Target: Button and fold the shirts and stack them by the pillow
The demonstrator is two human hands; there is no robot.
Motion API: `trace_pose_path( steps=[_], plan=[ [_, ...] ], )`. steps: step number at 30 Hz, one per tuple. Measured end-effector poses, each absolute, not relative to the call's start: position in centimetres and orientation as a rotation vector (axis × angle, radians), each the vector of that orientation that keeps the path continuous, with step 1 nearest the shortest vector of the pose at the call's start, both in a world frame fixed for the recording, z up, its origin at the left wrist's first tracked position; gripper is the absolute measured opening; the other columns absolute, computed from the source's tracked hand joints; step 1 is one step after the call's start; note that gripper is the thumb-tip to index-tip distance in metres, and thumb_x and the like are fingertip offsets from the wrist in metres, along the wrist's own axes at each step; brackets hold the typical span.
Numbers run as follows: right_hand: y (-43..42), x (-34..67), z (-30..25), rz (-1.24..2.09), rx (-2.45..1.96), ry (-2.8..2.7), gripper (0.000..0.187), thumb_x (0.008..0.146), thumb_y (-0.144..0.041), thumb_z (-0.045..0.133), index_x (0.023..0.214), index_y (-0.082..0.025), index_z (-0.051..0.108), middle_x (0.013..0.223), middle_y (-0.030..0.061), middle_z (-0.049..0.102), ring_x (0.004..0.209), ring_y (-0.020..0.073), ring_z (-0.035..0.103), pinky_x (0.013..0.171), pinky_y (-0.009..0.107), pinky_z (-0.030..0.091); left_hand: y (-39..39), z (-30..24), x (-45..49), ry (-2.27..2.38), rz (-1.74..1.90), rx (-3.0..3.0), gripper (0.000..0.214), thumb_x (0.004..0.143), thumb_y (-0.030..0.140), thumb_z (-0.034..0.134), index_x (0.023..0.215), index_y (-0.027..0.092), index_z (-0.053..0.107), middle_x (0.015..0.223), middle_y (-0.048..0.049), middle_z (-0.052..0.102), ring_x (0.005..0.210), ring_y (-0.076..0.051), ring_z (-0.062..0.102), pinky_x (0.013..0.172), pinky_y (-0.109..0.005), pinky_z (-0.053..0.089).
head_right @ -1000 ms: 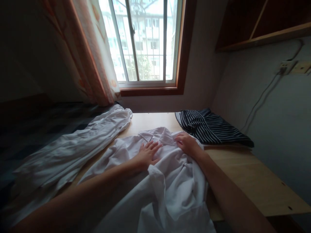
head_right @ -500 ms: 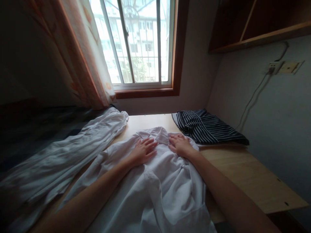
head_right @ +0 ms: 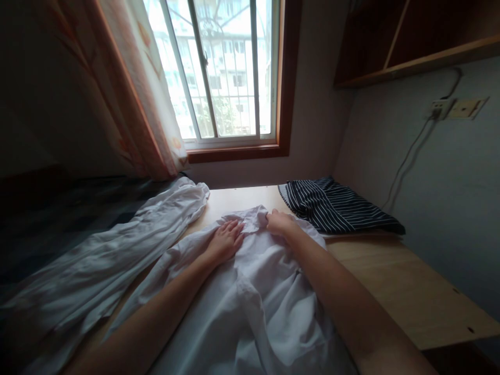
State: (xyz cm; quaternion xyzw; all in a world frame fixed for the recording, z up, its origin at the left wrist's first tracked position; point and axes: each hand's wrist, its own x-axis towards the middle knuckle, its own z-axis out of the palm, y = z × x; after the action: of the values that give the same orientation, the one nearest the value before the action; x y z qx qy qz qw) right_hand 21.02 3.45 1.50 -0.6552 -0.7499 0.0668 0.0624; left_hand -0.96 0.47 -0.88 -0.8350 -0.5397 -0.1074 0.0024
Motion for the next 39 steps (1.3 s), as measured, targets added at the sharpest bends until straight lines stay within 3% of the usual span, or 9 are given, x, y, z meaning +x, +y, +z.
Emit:
trace_pose_path(
  steps=[4,7,11,17,22,26,31,35,39],
  plan=[
    [3.7,19.9,-0.2,0.145,-2.017,-2.111,0.035,0.085,-0.022,0.052,0.116,-0.015,0.068,0.128,0.0182,0.06,0.117,0.031,0.058,0.099,0.039,0.043,0.5,-1.4,-0.9,-1.691,-0.341,-2.622,0.048,0.1,0.036,0.044,0.144,0.018,0.051,0.154,-0.0119,0.044,0.144,-0.029,0.037,0.12,-0.046,0.026],
    [3.8,19.8,-2.1,0.118,-1.87,-1.867,0.031,0.081,-0.018,0.053,0.109,-0.014,0.068,0.125,0.0169,0.06,0.118,0.027,0.057,0.102,0.035,0.043,0.3,-1.0,-0.9,-1.637,-0.42,-2.608,0.045,0.097,0.034,0.049,0.138,0.018,0.057,0.146,-0.0114,0.054,0.137,-0.029,0.046,0.116,-0.044,0.033],
    [4.2,20.6,-3.7,0.279,-1.61,-1.6,0.025,0.075,-0.02,0.056,0.099,-0.017,0.065,0.108,0.0109,0.065,0.092,0.0205,0.064,0.084,0.03,0.051,0.3,0.1,-1.2,-1.575,-0.582,-2.488,0.036,0.094,0.026,0.049,0.126,0.021,0.065,0.13,-0.0077,0.066,0.123,-0.025,0.055,0.11,-0.04,0.039],
    [4.0,21.0,-3.8,0.373,-1.486,-1.458,0.039,0.082,-0.033,0.056,0.119,-0.018,0.054,0.071,-0.0007,0.064,0.07,0.0203,0.064,0.067,0.029,0.048,0.9,-0.3,-2.3,-1.955,-0.358,-2.26,0.052,0.099,0.039,0.04,0.147,0.021,0.048,0.157,-0.0115,0.04,0.146,-0.032,0.03,0.119,-0.052,0.021],
    [3.6,20.6,-3.8,0.324,-1.52,-1.633,0.036,0.081,-0.02,0.056,0.117,-0.02,0.06,0.075,-0.0008,0.067,0.069,0.0168,0.063,0.066,0.025,0.045,0.6,-0.4,-2.5,-2.076,-0.174,-2.286,0.056,0.101,0.046,0.03,0.15,0.021,0.044,0.161,-0.0112,0.031,0.147,-0.033,0.029,0.118,-0.051,0.022],
    [3.4,20.3,-3.4,0.335,-1.558,-1.721,0.027,0.084,-0.021,0.058,0.109,-0.02,0.068,0.09,0.0036,0.073,0.078,0.0174,0.067,0.073,0.026,0.047,0.4,0.4,-3.0,-2.017,-0.11,-2.269,0.055,0.101,0.044,0.033,0.148,0.019,0.045,0.157,-0.0115,0.039,0.142,-0.034,0.037,0.114,-0.052,0.028],
    [3.1,19.8,-2.5,0.291,-1.666,-1.84,0.022,0.088,-0.027,0.06,0.105,-0.022,0.074,0.11,0.0066,0.074,0.105,0.0222,0.065,0.091,0.032,0.045,1.6,2.1,-3.4,-1.942,-0.136,-2.263,0.041,0.097,0.039,0.043,0.122,0.014,0.066,0.125,-0.0166,0.067,0.115,-0.032,0.059,0.098,-0.044,0.044],
    [2.7,19.4,-1.9,0.248,-1.757,-1.894,0.029,0.09,-0.04,0.062,0.112,-0.026,0.073,0.114,0.0074,0.07,0.105,0.0242,0.064,0.093,0.037,0.043,2.6,3.0,-1.8,-1.857,-0.294,-2.24,0.038,0.099,0.038,0.043,0.101,0.013,0.072,0.11,-0.0171,0.068,0.108,-0.031,0.06,0.09,-0.041,0.046],
    [2.5,19.3,-1.7,0.234,-1.773,-1.922,0.033,0.092,-0.046,0.059,0.116,-0.029,0.073,0.115,0.0083,0.066,0.105,0.0239,0.063,0.092,0.036,0.041,2.2,1.9,0.4,-1.721,-0.562,-2.422,0.042,0.096,0.054,0.049,0.101,0.018,0.071,0.105,-0.0112,0.068,0.105,-0.028,0.06,0.092,-0.039,0.046]
  ],
)
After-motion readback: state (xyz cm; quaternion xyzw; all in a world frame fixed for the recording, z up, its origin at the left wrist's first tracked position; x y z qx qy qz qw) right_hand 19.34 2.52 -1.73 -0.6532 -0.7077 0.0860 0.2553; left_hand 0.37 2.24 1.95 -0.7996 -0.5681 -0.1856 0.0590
